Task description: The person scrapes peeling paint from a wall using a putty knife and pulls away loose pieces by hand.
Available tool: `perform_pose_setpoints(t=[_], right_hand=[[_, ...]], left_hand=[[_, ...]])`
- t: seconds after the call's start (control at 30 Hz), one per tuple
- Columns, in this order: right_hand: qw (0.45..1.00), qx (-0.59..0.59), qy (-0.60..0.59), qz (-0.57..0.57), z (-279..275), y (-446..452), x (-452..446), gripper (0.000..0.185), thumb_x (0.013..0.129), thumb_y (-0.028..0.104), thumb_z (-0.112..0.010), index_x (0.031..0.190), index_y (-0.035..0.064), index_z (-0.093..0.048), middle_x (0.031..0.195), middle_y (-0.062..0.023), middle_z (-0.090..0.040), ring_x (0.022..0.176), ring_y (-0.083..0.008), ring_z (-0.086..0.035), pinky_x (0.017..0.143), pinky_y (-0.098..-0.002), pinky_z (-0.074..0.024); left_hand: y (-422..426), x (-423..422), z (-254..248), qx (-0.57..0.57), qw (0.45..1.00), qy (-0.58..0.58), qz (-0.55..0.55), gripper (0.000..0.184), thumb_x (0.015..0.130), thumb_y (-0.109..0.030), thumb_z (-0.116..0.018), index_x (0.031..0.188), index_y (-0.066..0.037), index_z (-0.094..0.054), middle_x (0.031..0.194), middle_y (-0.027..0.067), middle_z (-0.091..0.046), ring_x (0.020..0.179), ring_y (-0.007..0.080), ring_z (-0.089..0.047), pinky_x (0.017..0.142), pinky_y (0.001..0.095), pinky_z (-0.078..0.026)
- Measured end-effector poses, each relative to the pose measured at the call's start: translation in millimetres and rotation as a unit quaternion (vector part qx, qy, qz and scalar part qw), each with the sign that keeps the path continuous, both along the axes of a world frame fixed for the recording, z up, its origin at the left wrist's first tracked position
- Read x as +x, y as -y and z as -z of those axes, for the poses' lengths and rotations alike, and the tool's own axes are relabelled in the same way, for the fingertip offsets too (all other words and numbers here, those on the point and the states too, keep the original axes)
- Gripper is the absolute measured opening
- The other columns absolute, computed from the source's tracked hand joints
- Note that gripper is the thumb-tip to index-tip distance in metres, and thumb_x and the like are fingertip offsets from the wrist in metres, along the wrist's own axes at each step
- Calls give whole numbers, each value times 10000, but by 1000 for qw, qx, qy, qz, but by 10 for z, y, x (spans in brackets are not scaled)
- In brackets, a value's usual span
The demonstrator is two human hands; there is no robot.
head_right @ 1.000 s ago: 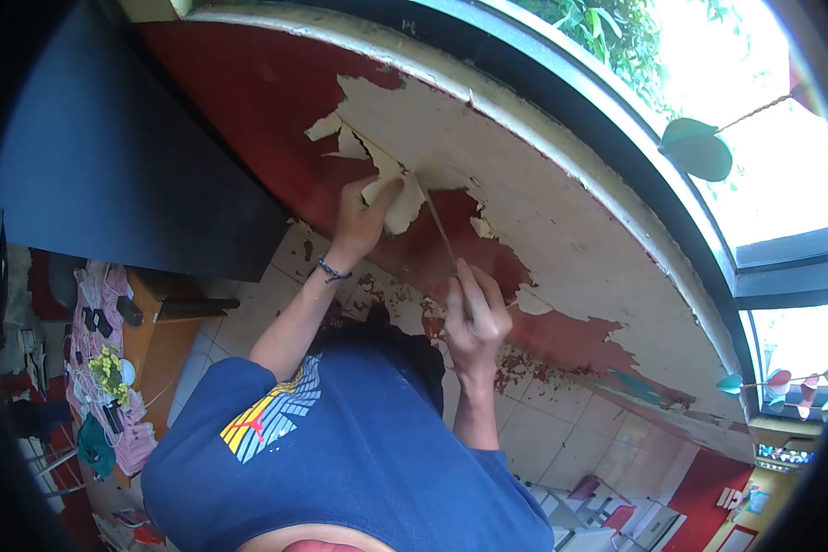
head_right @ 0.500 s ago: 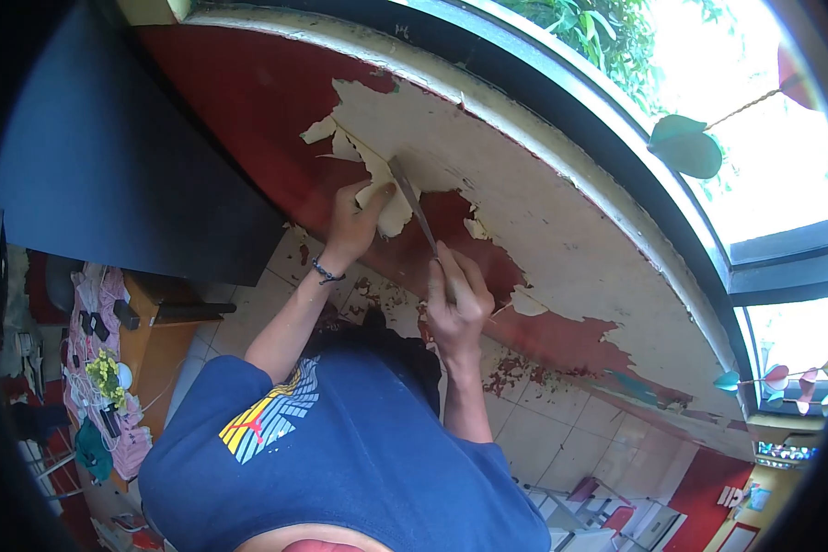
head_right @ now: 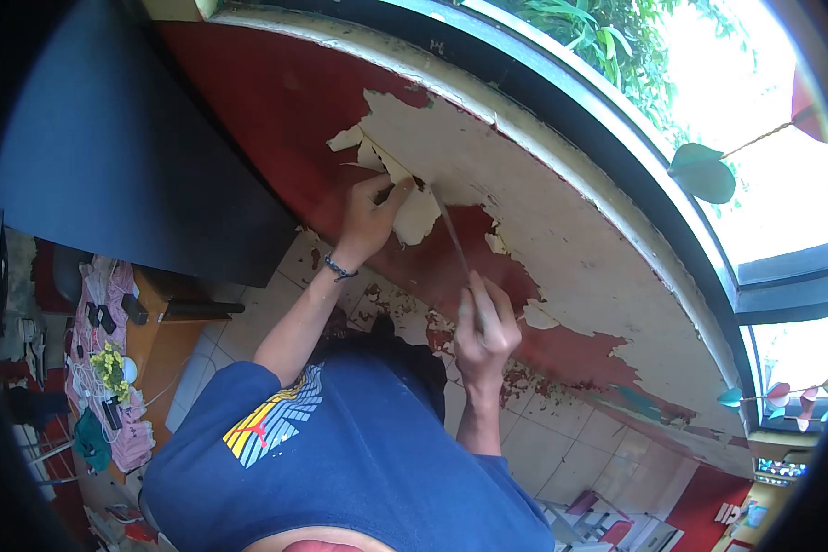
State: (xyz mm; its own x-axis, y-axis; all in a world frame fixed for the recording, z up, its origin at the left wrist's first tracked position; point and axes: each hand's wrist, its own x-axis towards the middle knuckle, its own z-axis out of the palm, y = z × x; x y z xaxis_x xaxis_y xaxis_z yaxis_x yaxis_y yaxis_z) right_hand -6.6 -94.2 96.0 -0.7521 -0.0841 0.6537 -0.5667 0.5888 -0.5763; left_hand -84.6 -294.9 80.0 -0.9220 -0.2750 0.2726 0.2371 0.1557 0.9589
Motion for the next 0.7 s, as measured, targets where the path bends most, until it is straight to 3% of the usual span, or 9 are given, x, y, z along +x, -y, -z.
perform_pose_setpoints(t=[0.07, 0.13, 0.3, 0.4, 0.47, 0.53, 0.7], right_hand=[[1000, 0, -1, 2, 15, 25, -18, 229, 776, -54, -635, 1004, -52, -653, 887, -181, -638, 721, -223, -644, 605, -293, -518], [1000, -6, 8, 7, 8, 111, -7, 224, 786, -49, -635, 1009, -50, -652, 892, -177, -634, 711, -211, -643, 598, -291, -523], [1000, -22, 13, 12, -14, 128, 50, 220, 794, -42, -635, 1013, -44, -652, 893, -172, -633, 666, -183, -635, 572, -266, -523], [999, 0, -30, 14, 44, 79, -2, 225, 791, -41, -635, 1016, -40, -653, 893, -171, -637, 649, -189, -634, 560, -271, -515], [1000, -19, 18, 13, -34, 184, -31, 236, 786, -43, -634, 1021, -35, -653, 892, -170, -642, 673, -216, -643, 568, -294, -514], [999, -9, 32, 9, -26, 216, -33, 238, 782, -44, -634, 1019, -34, -654, 894, -169, -644, 686, -223, -646, 571, -301, -513], [1000, 25, 12, 15, -48, 23, 31, 239, 766, -48, -641, 1004, -37, -659, 892, -180, -644, 709, -254, -652, 602, -314, -524]], left_hand=[[13, 1, -39, -40, 998, 49, 12, 225, 886, -171, -585, 877, 48, -637, 645, 117, -627, 608, 50, -527, 534, 274, -423], [-51, 14, -32, 8, 1000, -13, -5, 222, 884, -163, -584, 863, 52, -638, 639, 121, -621, 594, 56, -516, 531, 281, -422], [-104, 25, 22, 26, 999, -21, -16, 221, 882, -158, -582, 867, 55, -637, 664, 134, -638, 620, 62, -559, 534, 280, -429], [-51, -17, 27, 6, 1000, -16, -13, 222, 883, -156, -581, 863, 57, -638, 686, 141, -651, 662, 72, -597, 548, 279, -443], [-57, -15, 75, 9, 1000, -2, 0, 222, 883, -155, -581, 860, 58, -638, 696, 142, -657, 687, 78, -615, 557, 279, -451], [-83, -3, 48, 53, 998, 18, 4, 229, 882, -162, -585, 855, 59, -637, 676, 140, -647, 646, 74, -591, 545, 283, -441], [-52, 5, 57, 32, 999, -9, -9, 237, 884, -170, -582, 861, 59, -637, 659, 141, -633, 598, 73, -560, 529, 286, -425]])
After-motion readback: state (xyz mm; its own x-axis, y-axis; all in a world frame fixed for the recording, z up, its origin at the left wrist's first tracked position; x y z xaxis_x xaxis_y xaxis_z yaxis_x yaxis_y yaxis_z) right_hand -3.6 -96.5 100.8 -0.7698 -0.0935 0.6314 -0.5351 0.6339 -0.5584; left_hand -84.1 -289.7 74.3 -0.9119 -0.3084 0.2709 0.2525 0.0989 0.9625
